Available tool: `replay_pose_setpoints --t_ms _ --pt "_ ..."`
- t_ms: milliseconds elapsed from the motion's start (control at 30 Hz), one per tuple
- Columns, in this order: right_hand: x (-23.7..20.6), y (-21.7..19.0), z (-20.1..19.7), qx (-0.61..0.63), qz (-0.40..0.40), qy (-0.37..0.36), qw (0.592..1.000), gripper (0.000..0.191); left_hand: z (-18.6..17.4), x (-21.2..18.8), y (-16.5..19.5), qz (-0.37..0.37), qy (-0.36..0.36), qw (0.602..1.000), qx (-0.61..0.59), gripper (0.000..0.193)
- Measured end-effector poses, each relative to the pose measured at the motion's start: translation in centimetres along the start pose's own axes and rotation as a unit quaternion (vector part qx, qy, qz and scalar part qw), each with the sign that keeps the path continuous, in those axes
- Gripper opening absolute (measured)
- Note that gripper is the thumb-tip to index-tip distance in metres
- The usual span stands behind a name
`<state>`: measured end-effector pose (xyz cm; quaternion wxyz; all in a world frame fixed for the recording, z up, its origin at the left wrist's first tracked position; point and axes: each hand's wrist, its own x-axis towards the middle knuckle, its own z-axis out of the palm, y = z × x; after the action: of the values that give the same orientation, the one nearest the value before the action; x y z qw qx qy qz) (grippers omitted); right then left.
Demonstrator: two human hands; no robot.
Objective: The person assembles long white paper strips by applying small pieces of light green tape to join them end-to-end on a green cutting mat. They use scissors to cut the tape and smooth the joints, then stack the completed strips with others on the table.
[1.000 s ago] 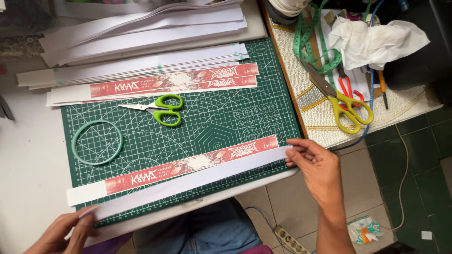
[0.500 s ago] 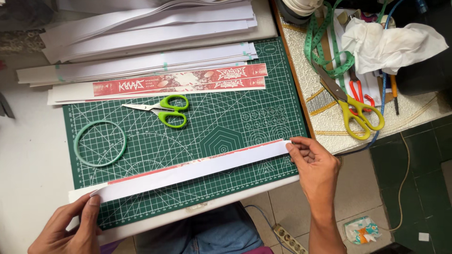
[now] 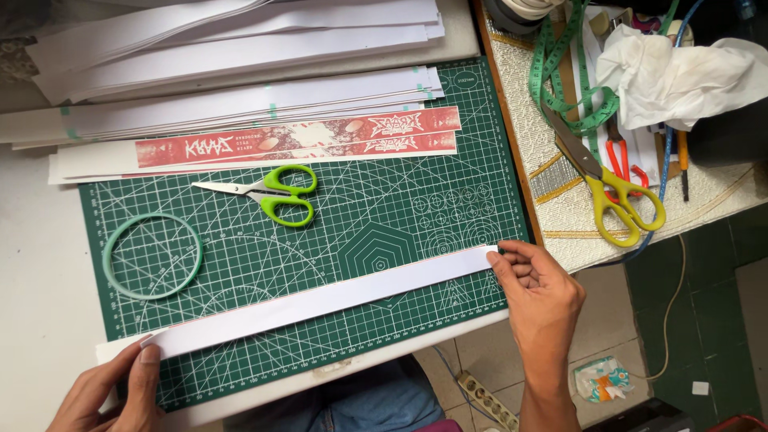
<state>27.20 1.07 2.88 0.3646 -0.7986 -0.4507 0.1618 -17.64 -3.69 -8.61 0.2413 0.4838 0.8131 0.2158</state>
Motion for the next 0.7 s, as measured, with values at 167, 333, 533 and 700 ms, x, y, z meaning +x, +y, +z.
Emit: replay_pose_setpoints --t_ms 167,333,533,700 --pt "-0.1 -0.5 0.0 -0.039 -0.026 0.006 0.999 0.023 0.8 1.0 -3.0 0.063 -0.025 0.997 0.023 0.033" --pt "0.0 -0.5 0.1 -0.054 -0.037 0.006 0.998 0.027 0.7 1.5 -3.6 0.046 -0.049 0.996 0.052 0.037" --pt "0.0 -0.3 0.2 -0.034 -0.024 0.003 0.999 0.033 0.4 1.2 -2.9 0.028 -0.054 0.996 0.070 0.039" --pt "0.2 -0.4 0.0 -0.053 -0.031 -0.007 0.998 0.027 0.4 1.4 -2.7 0.034 -0.061 0.995 0.070 0.039"
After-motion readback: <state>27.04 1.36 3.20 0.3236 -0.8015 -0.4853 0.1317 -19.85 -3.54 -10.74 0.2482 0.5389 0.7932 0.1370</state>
